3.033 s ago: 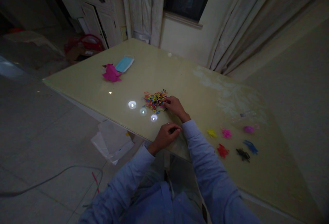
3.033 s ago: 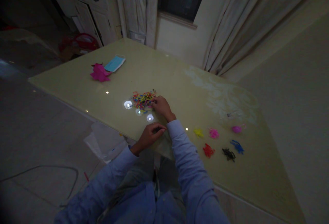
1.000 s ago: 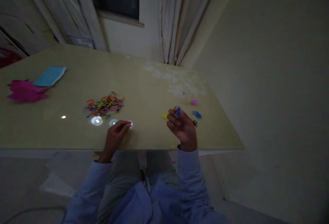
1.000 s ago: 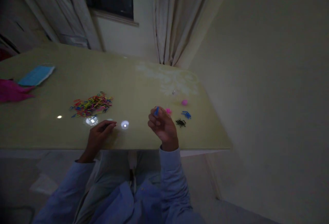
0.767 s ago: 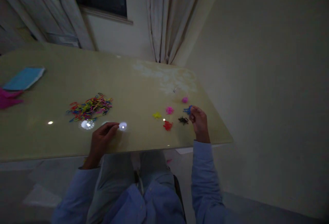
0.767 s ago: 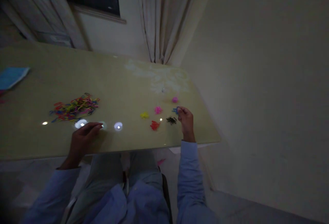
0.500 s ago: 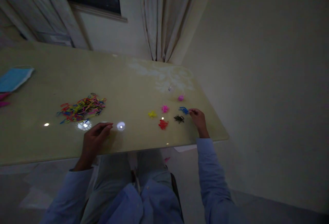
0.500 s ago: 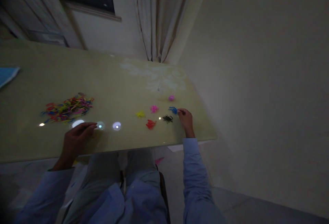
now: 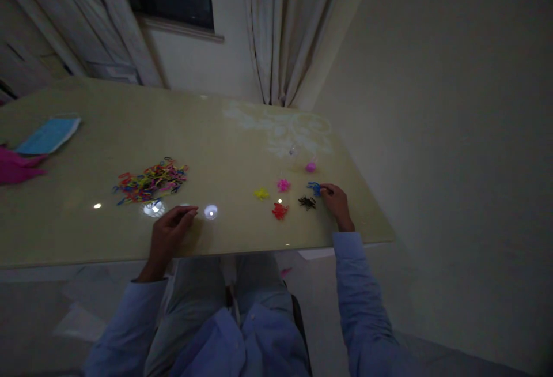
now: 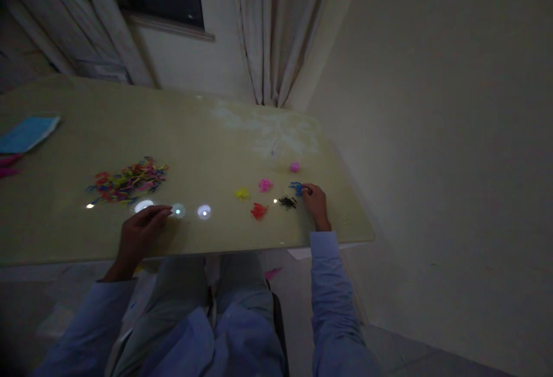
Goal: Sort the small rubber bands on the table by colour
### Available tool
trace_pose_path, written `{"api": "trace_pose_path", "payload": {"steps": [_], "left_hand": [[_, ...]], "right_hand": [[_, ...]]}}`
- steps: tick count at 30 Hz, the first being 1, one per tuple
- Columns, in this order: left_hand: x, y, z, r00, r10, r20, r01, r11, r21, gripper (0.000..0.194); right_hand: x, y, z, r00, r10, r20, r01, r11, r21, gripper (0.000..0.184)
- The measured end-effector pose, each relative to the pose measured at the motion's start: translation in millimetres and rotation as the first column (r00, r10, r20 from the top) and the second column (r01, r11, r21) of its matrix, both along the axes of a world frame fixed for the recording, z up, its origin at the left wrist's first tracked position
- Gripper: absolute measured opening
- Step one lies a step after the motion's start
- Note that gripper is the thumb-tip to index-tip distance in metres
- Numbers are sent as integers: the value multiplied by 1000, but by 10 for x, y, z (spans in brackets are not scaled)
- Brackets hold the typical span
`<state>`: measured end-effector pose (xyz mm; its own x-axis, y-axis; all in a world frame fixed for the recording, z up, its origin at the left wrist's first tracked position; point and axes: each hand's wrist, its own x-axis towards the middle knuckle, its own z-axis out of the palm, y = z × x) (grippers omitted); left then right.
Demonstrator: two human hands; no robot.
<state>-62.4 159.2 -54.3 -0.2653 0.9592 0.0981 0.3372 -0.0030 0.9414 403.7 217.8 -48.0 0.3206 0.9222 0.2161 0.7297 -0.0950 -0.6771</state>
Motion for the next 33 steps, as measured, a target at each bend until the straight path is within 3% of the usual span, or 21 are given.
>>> {"api": "trace_pose_path", "payload": {"steps": [7,10,12,14,17,21,23,28,33], "left_hand": [[1,7,-34,999,-12,40,11,1000,10,33],[10,7,-34,998,-10,54,9,1000,15,34],[15,6,-31,997,-22,75,21,1000,19,34],[20,6,-29,994,-46,99,44,999,23,32],[34,2,-26,990,-75,115,72,997,35,31],[55,-8,-32,986,-114,125,105,992,75,29],[58,-13,-41,984,-129,126,118,989,94,28],[51,-4,-47,967,-155,205,136,985,102,27],[-95,85,-33,959,-120,256,107,992,62,32]], "right_hand": [[-274,-191,194,986,27,-165,-11,995,98,39],[-655,-357,277,965,115,-235,-96,991,94,36],[-1009,-497,310,940,230,-251,-217,973,79,30],[-1403,-633,313,887,372,-273,-365,928,78,23],[-1973,-747,255,772,564,-292,-575,816,56,19],[-2484,-656,110,656,699,-285,-719,693,48,15],[-2589,-557,38,669,697,-260,-709,702,59,15],[-2556,-428,-51,743,584,-326,-585,804,106,17],[-2503,-466,-45,734,588,-339,-590,800,110,19]]}}
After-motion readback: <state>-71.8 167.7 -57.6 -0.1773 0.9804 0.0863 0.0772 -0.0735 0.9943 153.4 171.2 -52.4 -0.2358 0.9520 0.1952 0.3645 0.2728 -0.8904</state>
